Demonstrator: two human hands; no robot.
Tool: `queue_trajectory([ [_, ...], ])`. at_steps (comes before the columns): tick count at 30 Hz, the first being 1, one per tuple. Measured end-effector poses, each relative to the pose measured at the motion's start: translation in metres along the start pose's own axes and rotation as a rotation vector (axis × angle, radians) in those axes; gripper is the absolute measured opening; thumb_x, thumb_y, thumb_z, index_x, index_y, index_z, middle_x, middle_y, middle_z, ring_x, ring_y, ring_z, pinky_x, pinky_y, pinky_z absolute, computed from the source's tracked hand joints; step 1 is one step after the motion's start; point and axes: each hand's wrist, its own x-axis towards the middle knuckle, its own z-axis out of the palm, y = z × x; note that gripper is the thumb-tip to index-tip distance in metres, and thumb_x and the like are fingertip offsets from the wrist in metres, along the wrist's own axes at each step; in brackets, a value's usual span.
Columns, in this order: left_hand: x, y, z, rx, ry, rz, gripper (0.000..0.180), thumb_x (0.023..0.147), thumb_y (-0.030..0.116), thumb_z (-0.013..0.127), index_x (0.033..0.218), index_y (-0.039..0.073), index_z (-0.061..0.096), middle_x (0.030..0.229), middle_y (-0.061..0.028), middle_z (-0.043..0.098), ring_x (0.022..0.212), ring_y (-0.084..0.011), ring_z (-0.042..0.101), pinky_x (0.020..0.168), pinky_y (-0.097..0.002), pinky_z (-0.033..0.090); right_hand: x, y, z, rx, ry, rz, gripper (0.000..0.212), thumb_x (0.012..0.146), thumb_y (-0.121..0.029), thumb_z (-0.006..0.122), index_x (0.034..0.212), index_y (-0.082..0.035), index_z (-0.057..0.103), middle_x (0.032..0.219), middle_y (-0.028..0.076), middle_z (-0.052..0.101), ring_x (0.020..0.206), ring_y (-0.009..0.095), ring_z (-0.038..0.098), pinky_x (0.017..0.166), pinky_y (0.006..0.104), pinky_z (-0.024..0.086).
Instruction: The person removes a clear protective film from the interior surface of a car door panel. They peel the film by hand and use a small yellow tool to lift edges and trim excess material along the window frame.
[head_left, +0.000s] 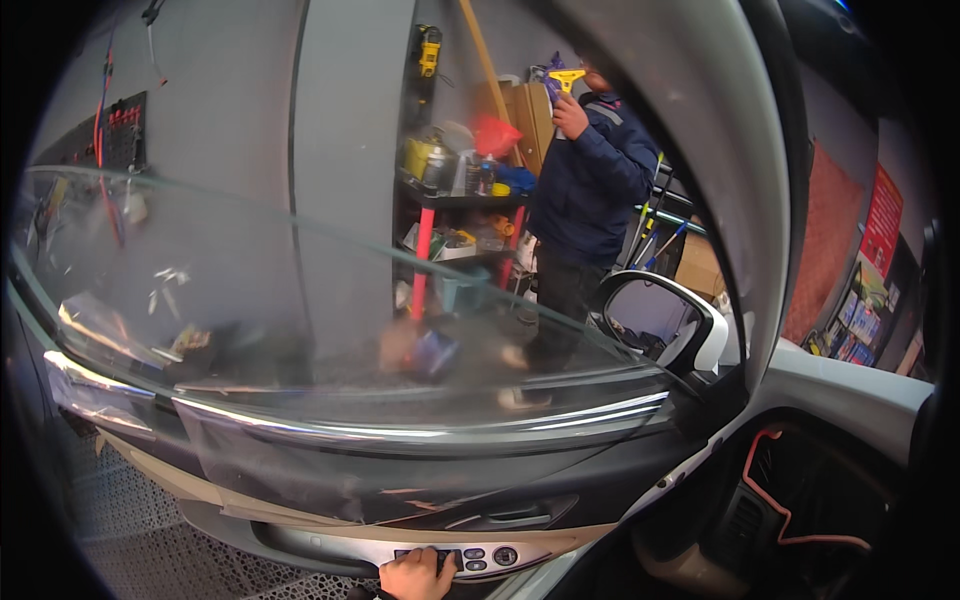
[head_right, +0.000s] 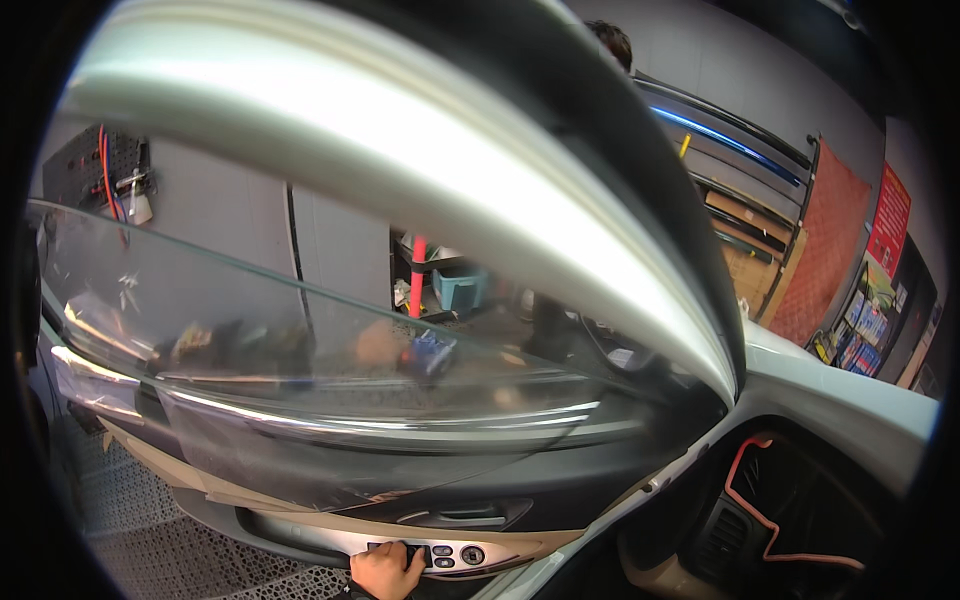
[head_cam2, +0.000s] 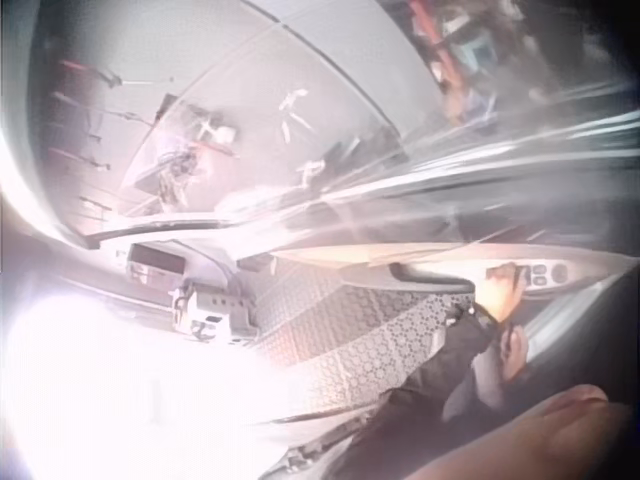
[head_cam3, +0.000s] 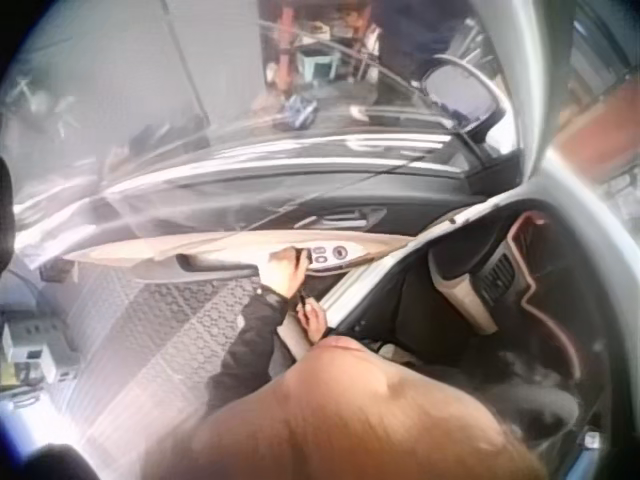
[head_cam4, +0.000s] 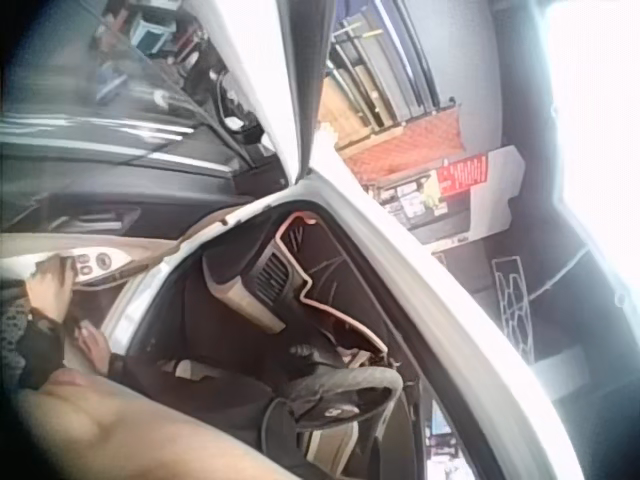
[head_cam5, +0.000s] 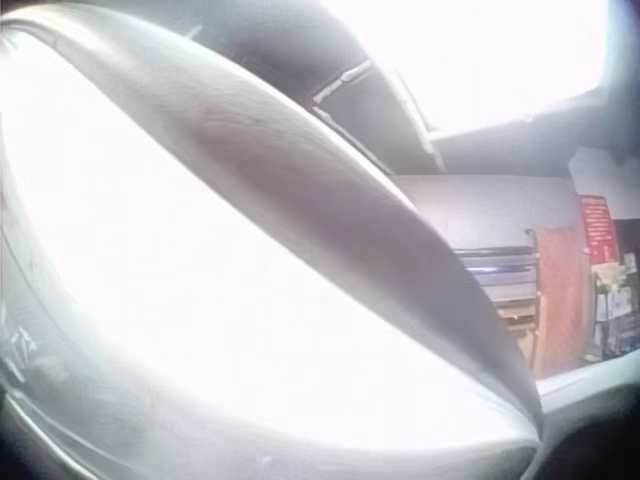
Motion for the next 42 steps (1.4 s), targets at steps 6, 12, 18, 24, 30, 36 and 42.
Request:
queue_trajectory([
  [6,-0.013,-0.004,-0.017,-0.152,0.214,0.045,0.02,0.1,0.024,0.065,0.091,0.006,0.067,0.081,-0.0188,0.069,0.071,-0.0407,0.068,0.063,-0.0489,0.054,-0.003,-0.027,0.008,0.005,0.002,-0.029,0.043,0.113,-0.041,0.045,0.087,-0.009,0.057,0.064,-0.002,0.05,0.053,0.007,0.04,0.05,0.0248,0.03],
  [12,-0.035,0.016,-0.056,-0.526,0.021,-0.139,0.019,0.103,0.02,0.066,0.109,0.003,0.072,0.092,-0.0186,0.074,0.08,-0.0332,0.074,0.07,-0.0398,0.058,0.002,-0.087,0.014,0.022,-0.089,-0.09,0.039,0.115,-0.037,0.042,0.092,-0.009,0.054,0.067,0.001,0.052,0.058,0.011,0.046,0.058,0.0245,0.038],
  [18,-0.035,0.071,-0.105,-0.754,-0.138,0.066,0.025,0.102,0.008,0.066,0.124,-0.005,0.069,0.126,-0.0171,0.068,0.082,-0.0167,0.07,0.07,-0.0284,0.058,0.002,-0.149,0.035,-0.042,-0.081,-0.417,0.03,0.116,-0.031,0.045,0.116,-0.005,0.061,0.085,-0.002,0.057,0.064,0.004,0.048,0.059,0.0207,0.04],
  [24,0.04,0.138,-0.176,-0.355,0.154,0.402,0.027,0.093,0.001,0.067,0.119,-0.006,0.071,0.122,-0.0224,0.067,0.099,-0.0373,0.07,0.091,-0.0442,0.058,0.022,-0.212,0.025,0.054,0.036,-0.627,0.033,0.11,-0.035,0.059,0.118,-0.003,0.058,0.078,-0.001,0.054,0.059,0.005,0.044,0.057,0.0232,0.038],
  [30,0.136,0.206,-0.207,0.28,0.499,0.82,0.046,0.078,0.023,0.085,0.117,0.003,0.071,0.115,-0.0164,0.063,0.108,-0.038,0.056,0.093,-0.0478,0.047,0.065,-0.288,-0.019,-0.241,0.457,-1.1,0.037,0.099,-0.031,0.074,0.108,0.001,0.056,0.086,0.013,0.064,0.071,0.018,0.056,0.065,0.0277,0.045],
  [36,0.173,0.239,-0.171,0.432,0.569,0.759,0.039,0.072,0.003,0.08,0.11,0.004,0.074,0.103,-0.0105,0.065,0.091,-0.0294,0.057,0.084,-0.0427,0.044,0.096,-0.339,-0.042,-0.393,0.484,-1.331,0.026,0.098,-0.017,0.071,0.111,0.003,0.062,0.088,0.016,0.07,0.071,0.023,0.06,0.062,0.0326,0.047],
  [42,0.176,0.224,-0.164,0.446,0.551,0.826,0.04,0.069,-0.005,0.076,0.107,0.005,0.074,0.095,-0.009,0.061,0.088,-0.027,0.057,0.08,-0.0463,0.044,0.115,-0.376,-0.053,-0.513,0.494,-1.46,0.021,0.092,-0.008,0.076,0.108,0.002,0.068,0.088,0.013,0.07,0.065,0.021,0.057,0.058,0.032,0.043],
])
